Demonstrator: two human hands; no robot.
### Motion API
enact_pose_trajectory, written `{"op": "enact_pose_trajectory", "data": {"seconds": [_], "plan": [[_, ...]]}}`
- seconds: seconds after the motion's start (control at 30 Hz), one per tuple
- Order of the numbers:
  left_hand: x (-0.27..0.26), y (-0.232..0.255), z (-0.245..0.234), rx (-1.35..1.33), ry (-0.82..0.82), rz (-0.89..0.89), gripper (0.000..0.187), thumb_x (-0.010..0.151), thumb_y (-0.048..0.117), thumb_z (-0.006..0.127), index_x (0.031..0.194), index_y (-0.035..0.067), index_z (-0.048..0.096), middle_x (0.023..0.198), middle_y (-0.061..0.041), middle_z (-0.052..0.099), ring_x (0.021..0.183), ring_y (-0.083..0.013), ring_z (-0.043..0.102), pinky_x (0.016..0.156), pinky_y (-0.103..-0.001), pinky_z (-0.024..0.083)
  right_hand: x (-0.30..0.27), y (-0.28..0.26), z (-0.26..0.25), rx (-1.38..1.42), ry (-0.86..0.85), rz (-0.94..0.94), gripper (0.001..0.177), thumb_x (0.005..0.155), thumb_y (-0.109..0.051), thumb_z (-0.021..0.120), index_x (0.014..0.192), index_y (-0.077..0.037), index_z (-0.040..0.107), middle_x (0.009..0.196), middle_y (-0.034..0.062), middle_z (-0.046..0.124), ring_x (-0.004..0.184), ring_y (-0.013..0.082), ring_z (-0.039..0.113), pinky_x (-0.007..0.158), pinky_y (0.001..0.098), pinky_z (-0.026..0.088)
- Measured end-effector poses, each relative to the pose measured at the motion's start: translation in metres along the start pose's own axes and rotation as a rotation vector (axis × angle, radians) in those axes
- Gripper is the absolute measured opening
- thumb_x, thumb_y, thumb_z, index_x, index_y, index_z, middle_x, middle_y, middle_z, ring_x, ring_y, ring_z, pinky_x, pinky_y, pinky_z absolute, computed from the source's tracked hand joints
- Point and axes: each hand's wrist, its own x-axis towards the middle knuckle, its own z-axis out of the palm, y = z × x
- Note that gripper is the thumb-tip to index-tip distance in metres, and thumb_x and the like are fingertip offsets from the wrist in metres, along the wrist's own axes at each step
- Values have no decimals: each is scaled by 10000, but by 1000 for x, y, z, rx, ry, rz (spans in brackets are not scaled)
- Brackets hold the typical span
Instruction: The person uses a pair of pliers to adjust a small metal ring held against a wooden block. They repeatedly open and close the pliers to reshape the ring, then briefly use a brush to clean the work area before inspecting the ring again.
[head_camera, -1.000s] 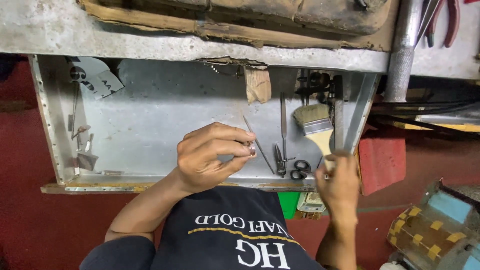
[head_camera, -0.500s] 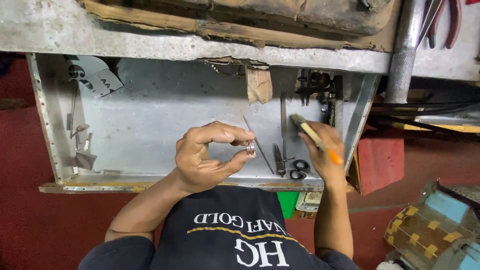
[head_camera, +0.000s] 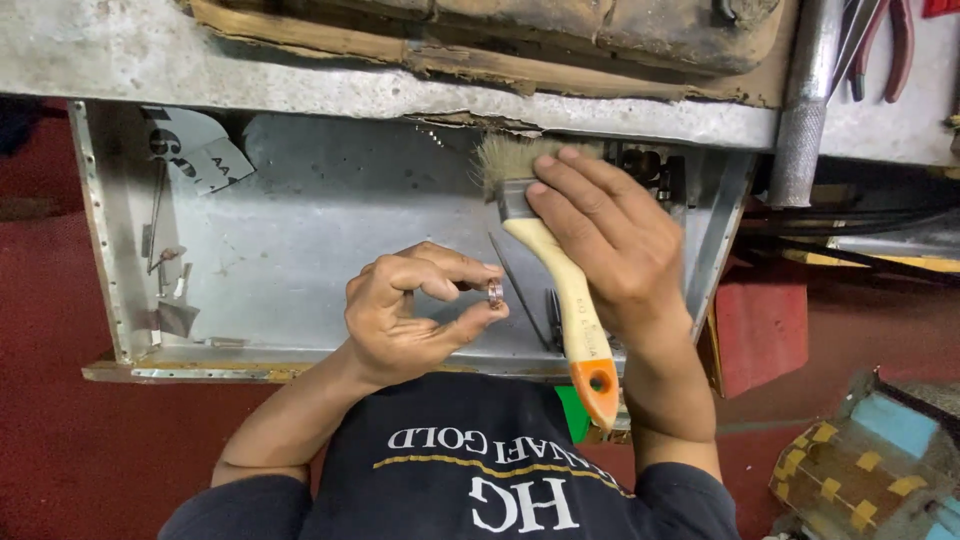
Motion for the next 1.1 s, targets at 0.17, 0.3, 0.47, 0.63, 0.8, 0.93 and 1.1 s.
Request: {"op": "enact_pose_trajectory", "data": {"seconds": [0.17, 0.3, 0.47, 0.63, 0.8, 0.93, 1.1], "plan": [[1, -1, -4, -14, 8, 8, 441, 855, 8, 861, 1066, 70, 478, 1006, -214, 744, 923, -294, 793, 777, -355, 722, -15, -10, -5, -91, -63, -52, 183, 1043, -53, 718, 1146, 95, 751, 1182, 271, 770, 1096, 428, 774, 1012, 478, 636], [0, -4, -2, -28, -5, 6, 437, 867, -24, 843, 1078, 58, 469, 1040, -231, 737, 958, -309, 792, 775, -344, 728, -22, -12, -12, 28, -39, 78, 186, 1024, -29, 686, 1128, 118, 727, 1170, 308, 744, 1109, 456, 754, 1026, 515, 626], [3, -1, -4, -27, -15, 16, 408, 873, -51, 829, 1066, 49, 483, 1062, -261, 730, 969, -319, 789, 776, -342, 716, -24, -2, 10, 10, 37, -40, 153, 1041, 2, 685, 1114, 130, 730, 1155, 304, 747, 1067, 447, 766, 996, 511, 654], [12, -1, -13, 177, 4, 113, 203, 893, 29, 834, 1011, 8, 670, 1028, -225, 750, 924, -291, 795, 830, -343, 681, -14, -29, -14, 235, -69, 63, 275, 1040, -119, 614, 1135, 128, 687, 1156, 320, 737, 1058, 435, 784, 919, 485, 663], [9, 1, -25, 269, 93, 103, 151, 894, 34, 815, 963, 13, 683, 954, -225, 725, 868, -277, 783, 757, -320, 683, -20, 3, -10, -86, -26, 30, 130, 999, 7, 770, 1099, 89, 752, 1086, 254, 794, 1019, 371, 805, 904, 427, 663], [0, -8, -36, 301, 85, 64, 149, 892, 44, 821, 983, -4, 714, 971, -228, 728, 884, -290, 767, 778, -333, 669, -35, 17, -2, 61, 73, -21, 173, 981, -16, 784, 1101, 98, 733, 1067, 299, 775, 1048, 427, 796, 949, 518, 696], [-5, -6, -29, 275, 22, -5, 98, 925, 35, 780, 986, -22, 730, 1005, -204, 711, 906, -284, 742, 805, -343, 642, -23, 0, -3, 0, -78, 37, 190, 1072, 22, 623, 1236, 81, 699, 1248, 247, 750, 1158, 407, 757, 1003, 464, 615]]}}
